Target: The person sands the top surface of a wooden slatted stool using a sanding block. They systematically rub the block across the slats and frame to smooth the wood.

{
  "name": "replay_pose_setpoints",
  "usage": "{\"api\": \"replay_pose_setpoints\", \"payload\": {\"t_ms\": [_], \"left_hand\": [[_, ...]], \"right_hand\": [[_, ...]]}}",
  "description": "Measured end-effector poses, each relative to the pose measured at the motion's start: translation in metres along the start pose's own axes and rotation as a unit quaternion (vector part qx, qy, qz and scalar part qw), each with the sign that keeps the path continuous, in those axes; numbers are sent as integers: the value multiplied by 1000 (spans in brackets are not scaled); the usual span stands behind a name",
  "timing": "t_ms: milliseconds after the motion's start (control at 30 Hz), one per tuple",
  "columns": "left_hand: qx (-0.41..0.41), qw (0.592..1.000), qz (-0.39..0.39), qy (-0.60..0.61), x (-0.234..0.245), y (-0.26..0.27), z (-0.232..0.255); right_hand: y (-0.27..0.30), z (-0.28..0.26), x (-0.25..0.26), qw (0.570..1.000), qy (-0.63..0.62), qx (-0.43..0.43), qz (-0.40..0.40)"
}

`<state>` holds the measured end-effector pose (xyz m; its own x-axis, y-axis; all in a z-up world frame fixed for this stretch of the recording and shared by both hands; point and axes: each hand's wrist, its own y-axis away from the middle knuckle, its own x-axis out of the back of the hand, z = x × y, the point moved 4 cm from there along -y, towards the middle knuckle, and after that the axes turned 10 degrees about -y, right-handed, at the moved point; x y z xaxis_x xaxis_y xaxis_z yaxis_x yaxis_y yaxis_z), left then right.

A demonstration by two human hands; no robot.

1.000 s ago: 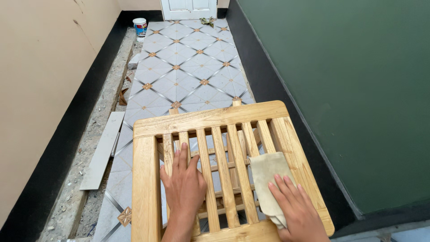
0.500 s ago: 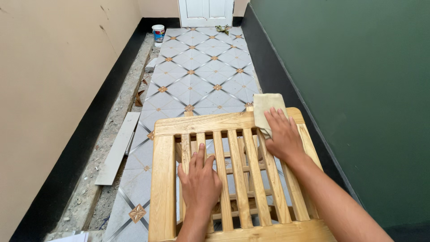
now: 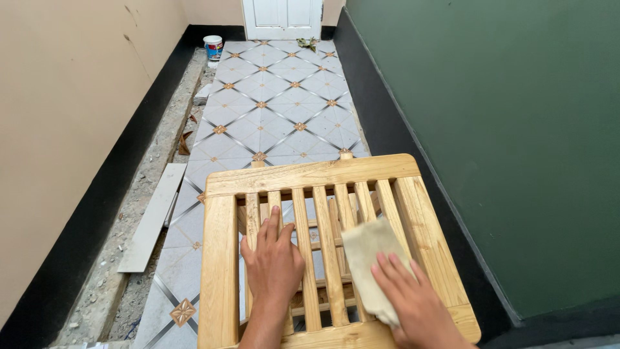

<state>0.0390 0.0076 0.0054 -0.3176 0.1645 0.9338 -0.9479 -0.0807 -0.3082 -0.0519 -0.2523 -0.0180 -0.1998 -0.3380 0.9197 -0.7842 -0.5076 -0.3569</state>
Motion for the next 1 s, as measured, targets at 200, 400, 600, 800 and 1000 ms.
{"api": "replay_pose_setpoints", "payload": {"t_ms": [200, 400, 600, 800, 1000], "left_hand": [[-3, 1000, 13, -8, 0, 5, 1], [-21, 999, 16, -23, -2, 4, 0], [-22, 999, 3, -25, -5, 1, 0], [-18, 1000, 3, -6, -2, 3, 1], [-18, 1000, -6, -8, -1, 2, 2]], "right_hand": [[85, 15, -66, 990, 132, 37, 23], [86, 18, -75, 991, 126, 22, 40], [20, -6, -24, 998, 54, -14, 29], [-89, 10, 5, 986, 11, -148, -71], [-176, 55, 3, 983, 4, -180, -31]]}}
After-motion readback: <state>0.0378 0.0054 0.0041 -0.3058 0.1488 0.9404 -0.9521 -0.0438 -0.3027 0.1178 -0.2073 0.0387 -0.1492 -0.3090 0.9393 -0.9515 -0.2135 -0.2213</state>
